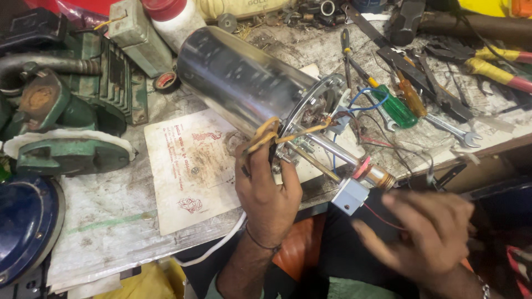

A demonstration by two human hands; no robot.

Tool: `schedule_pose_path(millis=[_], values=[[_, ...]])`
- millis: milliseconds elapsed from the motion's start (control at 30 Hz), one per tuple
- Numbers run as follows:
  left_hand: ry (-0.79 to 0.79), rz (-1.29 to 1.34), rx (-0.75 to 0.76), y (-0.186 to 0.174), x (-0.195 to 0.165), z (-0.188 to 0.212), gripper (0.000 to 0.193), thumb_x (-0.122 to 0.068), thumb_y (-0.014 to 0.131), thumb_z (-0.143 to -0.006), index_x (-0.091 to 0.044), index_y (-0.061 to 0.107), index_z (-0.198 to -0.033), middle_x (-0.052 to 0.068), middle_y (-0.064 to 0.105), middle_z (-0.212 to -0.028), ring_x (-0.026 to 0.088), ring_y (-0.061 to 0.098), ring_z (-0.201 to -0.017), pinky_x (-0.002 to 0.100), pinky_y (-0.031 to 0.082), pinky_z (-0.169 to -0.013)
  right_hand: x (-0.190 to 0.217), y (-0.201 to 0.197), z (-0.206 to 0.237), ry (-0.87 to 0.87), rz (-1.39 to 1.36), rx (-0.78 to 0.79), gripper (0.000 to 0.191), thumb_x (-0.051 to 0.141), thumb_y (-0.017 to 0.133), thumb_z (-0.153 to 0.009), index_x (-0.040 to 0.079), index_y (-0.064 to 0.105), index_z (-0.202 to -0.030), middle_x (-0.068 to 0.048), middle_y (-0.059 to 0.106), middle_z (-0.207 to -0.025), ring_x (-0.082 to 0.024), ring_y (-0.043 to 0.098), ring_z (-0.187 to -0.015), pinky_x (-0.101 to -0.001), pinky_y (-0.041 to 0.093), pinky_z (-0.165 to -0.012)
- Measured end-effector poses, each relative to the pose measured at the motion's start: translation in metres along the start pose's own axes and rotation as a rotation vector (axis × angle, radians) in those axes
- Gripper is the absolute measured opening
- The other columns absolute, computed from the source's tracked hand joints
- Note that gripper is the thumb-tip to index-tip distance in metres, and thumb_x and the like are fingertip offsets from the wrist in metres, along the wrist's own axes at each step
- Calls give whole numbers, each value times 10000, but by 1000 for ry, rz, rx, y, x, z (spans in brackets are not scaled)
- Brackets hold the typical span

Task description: The person works on an electric motor assembly lying on a cluttered workbench. They hold the motor steady, use a spanner to tighten its end plate, reposition and route the yellow and blue wires, and manipulate a small gray electrical component mounted on the shaft, continuing to adjust the wiring and fittings by hand.

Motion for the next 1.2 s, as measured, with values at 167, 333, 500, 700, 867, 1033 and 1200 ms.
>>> schedule_pose_path(millis=[167, 333, 500, 700, 867, 1033, 1200], values=[[-3, 4, -17, 0, 0, 0, 514, 81, 641, -894, 15, 511, -1387, 201, 617, -1394, 401, 623, -1263, 465, 535, -1091, 14, 9, -32, 45, 95, 38, 619, 435, 984, -588, 34, 717, -977, -111, 687, -953, -330, 614, -955, -467, 425, -883], [-17, 26, -13, 2, 2, 2, 525, 80, 636, -896, 20, 513, -1403, 222, 607, -1371, 392, 642, -1246, 450, 561, -1048, 8, 12, -31, 63, 34, 7, 499, 345, 975, -608, 39, 698, -889, -121, 681, -910, -325, 625, -939, -464, 430, -887], [-14, 21, -15, 3, 3, 3, 524, 71, 641, -885, 25, 511, -1390, 243, 591, -1305, 393, 648, -1200, 457, 571, -1001, 2, 5, -17, -3, 78, -10, 442, 349, 983, -684, 128, 717, -960, -19, 642, -1043, -250, 584, -1054, -439, 455, -941], [-29, 0, -24, 4, 4, 4, 504, 66, 642, -889, 22, 536, -1380, 235, 603, -1301, 394, 661, -1195, 455, 576, -997, 18, 11, -37, -80, 201, 76, 451, 393, 924, -738, 241, 760, -1129, -58, 549, -1249, -316, 430, -1208, -465, 375, -990], [-1, -11, -26, 3, 2, 4, 502, 58, 638, -890, 36, 527, -1378, 242, 605, -1323, 409, 655, -1208, 468, 570, -1017, 33, 14, -70, -157, 217, 130, 430, 370, 886, -736, 215, 764, -1118, -73, 606, -1240, -279, 495, -1232, -492, 264, -1024], [-39, -4, -21, 5, 3, 3, 494, 55, 638, -875, 43, 551, -1362, 247, 596, -1284, 407, 650, -1182, 471, 562, -998, 34, 24, -87, -107, 59, 176, 342, 239, 900, -740, 77, 734, -992, -124, 682, -1153, -310, 662, -1166, -481, 444, -1014], [-23, 11, -18, 3, 0, 1, 500, 68, 606, -881, 51, 538, -1377, 246, 615, -1330, 407, 637, -1222, 471, 551, -1037, 33, 26, -91, -89, -35, 147, 331, 158, 897, -684, 43, 705, -929, -146, 661, -1113, -334, 694, -1129, -470, 587, -932]])
Point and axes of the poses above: each hand's wrist, its own z-axis away from the middle knuckle, its own y-axis out of the palm, x = y × z, the point moved 8 cm from there along -z, towards the middle knuckle
